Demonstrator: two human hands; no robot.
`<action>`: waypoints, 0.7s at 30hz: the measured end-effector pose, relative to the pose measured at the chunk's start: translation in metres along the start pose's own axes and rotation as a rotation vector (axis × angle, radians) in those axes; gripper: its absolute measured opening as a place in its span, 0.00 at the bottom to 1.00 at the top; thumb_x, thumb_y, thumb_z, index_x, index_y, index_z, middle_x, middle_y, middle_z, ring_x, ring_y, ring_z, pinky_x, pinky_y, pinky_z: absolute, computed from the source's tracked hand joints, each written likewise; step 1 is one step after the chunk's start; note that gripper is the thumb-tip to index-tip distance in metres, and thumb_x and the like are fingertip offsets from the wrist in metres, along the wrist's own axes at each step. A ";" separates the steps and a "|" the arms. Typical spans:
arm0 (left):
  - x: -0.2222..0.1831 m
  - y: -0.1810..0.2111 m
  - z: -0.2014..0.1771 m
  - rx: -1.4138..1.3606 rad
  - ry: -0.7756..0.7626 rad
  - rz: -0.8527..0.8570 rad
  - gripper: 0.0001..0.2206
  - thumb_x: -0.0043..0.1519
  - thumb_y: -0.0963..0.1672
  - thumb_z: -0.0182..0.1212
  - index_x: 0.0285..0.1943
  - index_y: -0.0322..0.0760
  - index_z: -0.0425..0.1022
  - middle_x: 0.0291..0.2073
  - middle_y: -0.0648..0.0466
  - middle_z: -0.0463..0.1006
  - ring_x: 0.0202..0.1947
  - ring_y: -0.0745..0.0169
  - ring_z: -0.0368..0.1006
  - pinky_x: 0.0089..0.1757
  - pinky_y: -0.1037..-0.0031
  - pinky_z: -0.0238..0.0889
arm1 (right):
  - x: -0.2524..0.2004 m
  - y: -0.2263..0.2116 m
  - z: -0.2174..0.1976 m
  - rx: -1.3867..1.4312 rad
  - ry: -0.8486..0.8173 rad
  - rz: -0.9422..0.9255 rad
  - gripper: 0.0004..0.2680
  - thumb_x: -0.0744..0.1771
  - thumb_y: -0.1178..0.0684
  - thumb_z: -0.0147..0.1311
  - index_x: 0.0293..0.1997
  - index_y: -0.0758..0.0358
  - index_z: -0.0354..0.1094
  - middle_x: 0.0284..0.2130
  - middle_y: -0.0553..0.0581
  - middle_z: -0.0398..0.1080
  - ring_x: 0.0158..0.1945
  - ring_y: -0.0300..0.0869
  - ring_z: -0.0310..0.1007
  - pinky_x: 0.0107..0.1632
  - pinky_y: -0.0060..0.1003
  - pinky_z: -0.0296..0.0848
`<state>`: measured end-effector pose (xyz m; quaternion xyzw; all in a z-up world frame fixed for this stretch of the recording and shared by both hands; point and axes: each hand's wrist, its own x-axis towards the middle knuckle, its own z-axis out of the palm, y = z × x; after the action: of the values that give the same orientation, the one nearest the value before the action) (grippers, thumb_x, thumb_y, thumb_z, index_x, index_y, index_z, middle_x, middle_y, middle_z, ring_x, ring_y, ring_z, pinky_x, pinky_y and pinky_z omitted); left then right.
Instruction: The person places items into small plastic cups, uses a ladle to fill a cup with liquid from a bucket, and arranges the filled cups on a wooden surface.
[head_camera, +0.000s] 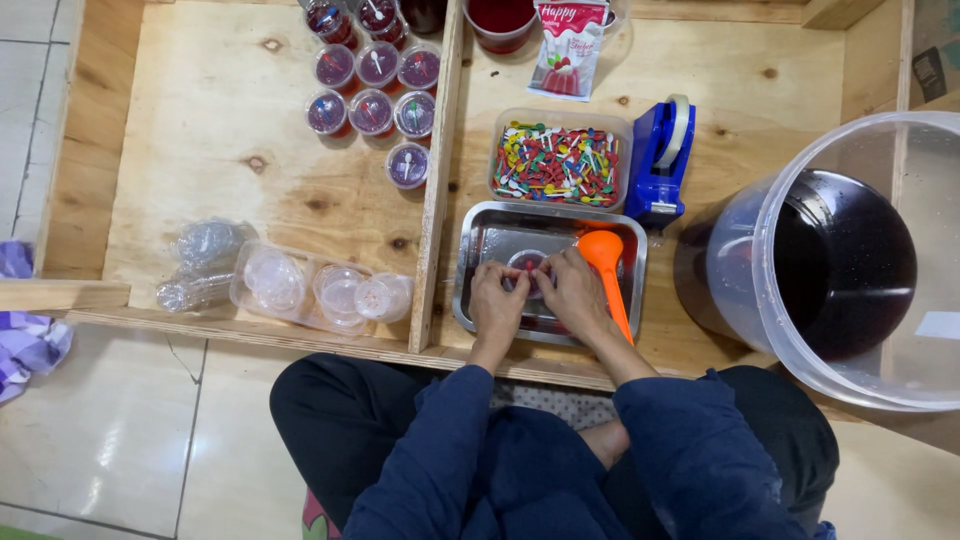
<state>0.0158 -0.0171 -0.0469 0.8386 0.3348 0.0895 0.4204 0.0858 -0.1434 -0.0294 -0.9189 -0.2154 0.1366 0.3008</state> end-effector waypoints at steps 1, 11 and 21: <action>0.000 0.001 -0.001 0.000 0.000 -0.002 0.08 0.55 0.49 0.67 0.31 0.47 0.77 0.41 0.58 0.74 0.46 0.51 0.74 0.45 0.61 0.69 | 0.000 -0.003 -0.002 0.000 -0.002 0.000 0.06 0.67 0.48 0.58 0.40 0.57 0.74 0.36 0.55 0.68 0.45 0.52 0.76 0.46 0.45 0.73; 0.011 -0.010 -0.002 -0.201 -0.132 -0.251 0.19 0.55 0.50 0.70 0.52 0.46 0.71 0.37 0.56 0.80 0.38 0.57 0.78 0.40 0.68 0.69 | 0.003 -0.001 0.005 0.173 0.022 0.147 0.13 0.66 0.50 0.62 0.52 0.62 0.66 0.34 0.58 0.69 0.41 0.56 0.77 0.42 0.49 0.74; 0.029 -0.053 0.027 -0.431 -0.190 -0.407 0.14 0.51 0.48 0.75 0.45 0.50 0.81 0.31 0.55 0.82 0.30 0.61 0.81 0.26 0.75 0.74 | 0.007 -0.007 -0.001 0.530 -0.029 0.463 0.13 0.63 0.51 0.65 0.49 0.63 0.72 0.25 0.55 0.72 0.20 0.41 0.76 0.21 0.31 0.76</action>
<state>0.0229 0.0065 -0.1083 0.6506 0.4284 -0.0063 0.6270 0.0900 -0.1348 -0.0251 -0.8315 0.0371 0.2654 0.4866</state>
